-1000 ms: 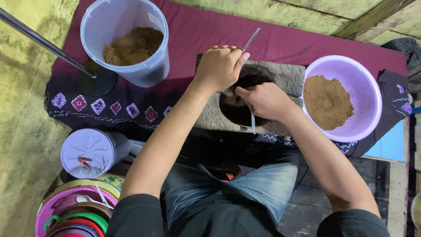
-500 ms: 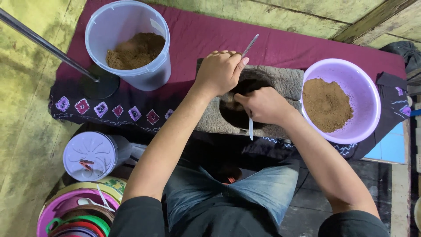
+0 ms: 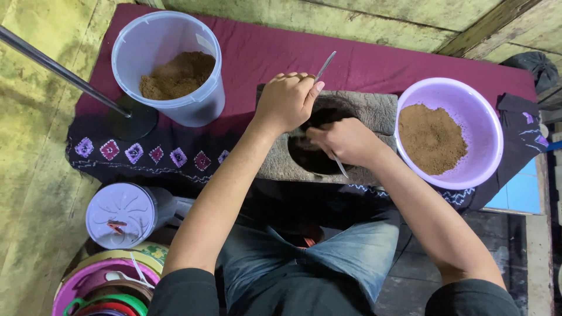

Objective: Scooping brown powder from a bowl into a stone mortar using a spoon and stirring it with a thin metal tool.

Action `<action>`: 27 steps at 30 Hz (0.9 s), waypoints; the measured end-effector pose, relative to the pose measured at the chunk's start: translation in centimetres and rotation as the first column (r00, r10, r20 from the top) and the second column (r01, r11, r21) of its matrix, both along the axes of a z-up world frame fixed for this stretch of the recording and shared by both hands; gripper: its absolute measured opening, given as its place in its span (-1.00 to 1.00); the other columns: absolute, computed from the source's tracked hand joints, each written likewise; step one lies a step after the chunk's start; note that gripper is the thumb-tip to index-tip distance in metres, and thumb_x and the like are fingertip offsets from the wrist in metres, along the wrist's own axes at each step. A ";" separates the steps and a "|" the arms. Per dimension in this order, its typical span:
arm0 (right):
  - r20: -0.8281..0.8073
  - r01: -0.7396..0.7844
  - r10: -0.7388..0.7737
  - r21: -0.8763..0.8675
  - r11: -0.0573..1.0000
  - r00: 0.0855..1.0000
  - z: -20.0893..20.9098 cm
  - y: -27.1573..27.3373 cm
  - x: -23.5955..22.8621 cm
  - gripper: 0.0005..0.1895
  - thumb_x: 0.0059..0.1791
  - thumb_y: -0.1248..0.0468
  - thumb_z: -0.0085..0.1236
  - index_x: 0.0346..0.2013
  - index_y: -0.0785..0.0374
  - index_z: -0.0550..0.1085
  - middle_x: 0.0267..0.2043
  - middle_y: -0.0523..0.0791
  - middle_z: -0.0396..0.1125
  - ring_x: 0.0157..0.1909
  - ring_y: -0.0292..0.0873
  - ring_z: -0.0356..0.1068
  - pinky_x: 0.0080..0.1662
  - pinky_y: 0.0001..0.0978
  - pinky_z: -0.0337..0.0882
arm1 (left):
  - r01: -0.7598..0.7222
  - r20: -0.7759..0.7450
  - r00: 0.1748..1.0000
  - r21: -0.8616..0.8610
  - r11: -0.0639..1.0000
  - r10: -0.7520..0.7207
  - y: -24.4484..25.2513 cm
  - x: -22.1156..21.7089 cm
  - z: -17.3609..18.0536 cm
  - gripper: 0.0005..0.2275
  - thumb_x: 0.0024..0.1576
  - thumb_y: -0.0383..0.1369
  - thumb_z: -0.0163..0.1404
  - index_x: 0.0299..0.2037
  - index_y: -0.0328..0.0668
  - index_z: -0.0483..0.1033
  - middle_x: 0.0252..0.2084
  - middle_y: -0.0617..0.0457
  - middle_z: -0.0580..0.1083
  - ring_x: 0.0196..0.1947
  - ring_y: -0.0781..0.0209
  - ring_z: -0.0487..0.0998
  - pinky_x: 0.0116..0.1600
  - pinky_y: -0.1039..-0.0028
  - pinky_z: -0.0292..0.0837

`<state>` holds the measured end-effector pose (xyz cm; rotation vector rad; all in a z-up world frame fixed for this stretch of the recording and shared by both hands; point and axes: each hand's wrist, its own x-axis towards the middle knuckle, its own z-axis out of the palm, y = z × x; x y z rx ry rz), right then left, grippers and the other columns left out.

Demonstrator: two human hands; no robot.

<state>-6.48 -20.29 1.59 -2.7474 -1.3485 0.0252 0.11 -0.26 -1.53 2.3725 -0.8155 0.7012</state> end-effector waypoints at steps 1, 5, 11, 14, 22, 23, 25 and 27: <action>0.002 0.002 -0.002 0.001 1.000 1.000 -0.2 -0.1 0.4 -0.69 0.03 0.18 -0.02 0.05 0.05 0.48 -0.43 -0.10 0.47 -0.43 0.17 0.51 -0.42 0.07 0.49 | 0.002 0.002 1.000 0.001 1.000 -0.002 0.0 0.2 0.1 -0.58 0.39 -0.10 -0.29 -0.19 -0.21 0.59 -0.32 -0.13 0.58 -0.20 -0.15 0.65 -0.08 0.14 0.49; 0.105 0.078 -0.075 -0.022 0.997 0.992 -0.8 -0.4 0.2 -0.66 0.08 0.25 -0.06 0.12 0.13 0.49 -0.42 -0.14 0.46 -0.46 0.11 0.51 -0.48 -0.01 0.47 | -0.004 -0.019 1.000 0.018 1.000 0.004 -0.2 0.1 -0.3 -0.56 0.40 -0.09 -0.31 -0.14 -0.21 0.60 -0.26 -0.16 0.61 -0.17 -0.16 0.66 -0.03 0.13 0.50; 0.052 0.082 -0.082 0.002 0.997 0.995 -0.3 -0.6 0.0 -0.78 -0.02 0.24 0.07 -0.10 0.08 0.55 -0.50 -0.17 0.44 -0.46 0.05 0.50 -0.46 -0.05 0.49 | 0.009 0.009 1.000 0.013 1.000 -0.009 0.1 -0.2 0.9 -0.58 0.39 -0.11 -0.30 -0.20 -0.22 0.59 -0.34 -0.13 0.57 -0.23 -0.15 0.66 -0.08 0.14 0.50; 0.215 0.184 -0.166 -0.069 0.980 0.962 -2.2 -1.6 -0.1 -0.73 -0.05 0.18 0.08 -0.08 0.06 0.55 -0.48 -0.21 0.43 -0.46 -0.04 0.50 -0.48 -0.15 0.47 | 0.019 0.013 1.000 -0.002 1.000 -0.019 0.1 -0.6 0.9 -0.59 0.39 -0.12 -0.29 -0.24 -0.20 0.57 -0.37 -0.10 0.55 -0.26 -0.13 0.65 -0.11 0.16 0.50; 0.137 0.158 -0.118 -0.345 0.925 0.984 0.6 -0.6 -1.2 -0.46 -0.28 0.18 0.36 -0.01 0.19 0.55 -0.44 -0.15 0.47 -0.42 -0.08 0.54 -0.44 -0.17 0.55 | 0.040 0.007 0.999 -0.021 0.999 -0.039 0.1 -1.0 1.7 -0.60 0.38 -0.14 -0.29 -0.29 -0.20 0.54 -0.41 -0.07 0.50 -0.28 -0.13 0.63 -0.14 0.14 0.49; 0.078 0.144 -0.125 -0.329 0.933 0.989 2.2 0.0 -1.5 -0.62 -0.27 0.23 0.32 -0.18 0.21 0.59 -0.47 -0.09 0.47 -0.43 -0.01 0.53 -0.45 -0.15 0.54 | 0.038 -0.012 0.999 -0.028 0.999 -0.039 0.0 -1.1 1.7 -0.58 0.39 -0.13 -0.31 -0.31 -0.18 0.55 -0.42 -0.05 0.50 -0.28 -0.11 0.63 -0.14 0.16 0.48; 0.023 0.131 -0.130 -0.311 0.941 0.991 4.3 0.8 -2.0 -0.78 -0.27 0.29 0.27 -0.34 0.23 0.64 -0.49 -0.04 0.48 -0.45 0.06 0.53 -0.46 -0.13 0.53 | 0.036 -0.028 0.999 -0.034 0.999 -0.037 0.1 -1.1 1.9 -0.56 0.40 -0.11 -0.34 -0.32 -0.16 0.56 -0.43 -0.03 0.51 -0.29 -0.09 0.63 -0.13 0.17 0.48; 0.012 0.218 -0.222 -0.251 0.943 0.975 5.5 0.9 -2.7 -0.77 -0.26 0.34 0.24 -0.35 0.34 0.63 -0.49 0.00 0.48 -0.45 0.14 0.52 -0.46 -0.04 0.53 | 0.031 -0.028 0.999 -0.023 0.999 -0.031 0.0 -1.4 2.1 -0.58 0.39 -0.12 -0.32 -0.30 -0.17 0.55 -0.41 -0.03 0.51 -0.27 -0.10 0.63 -0.12 0.16 0.48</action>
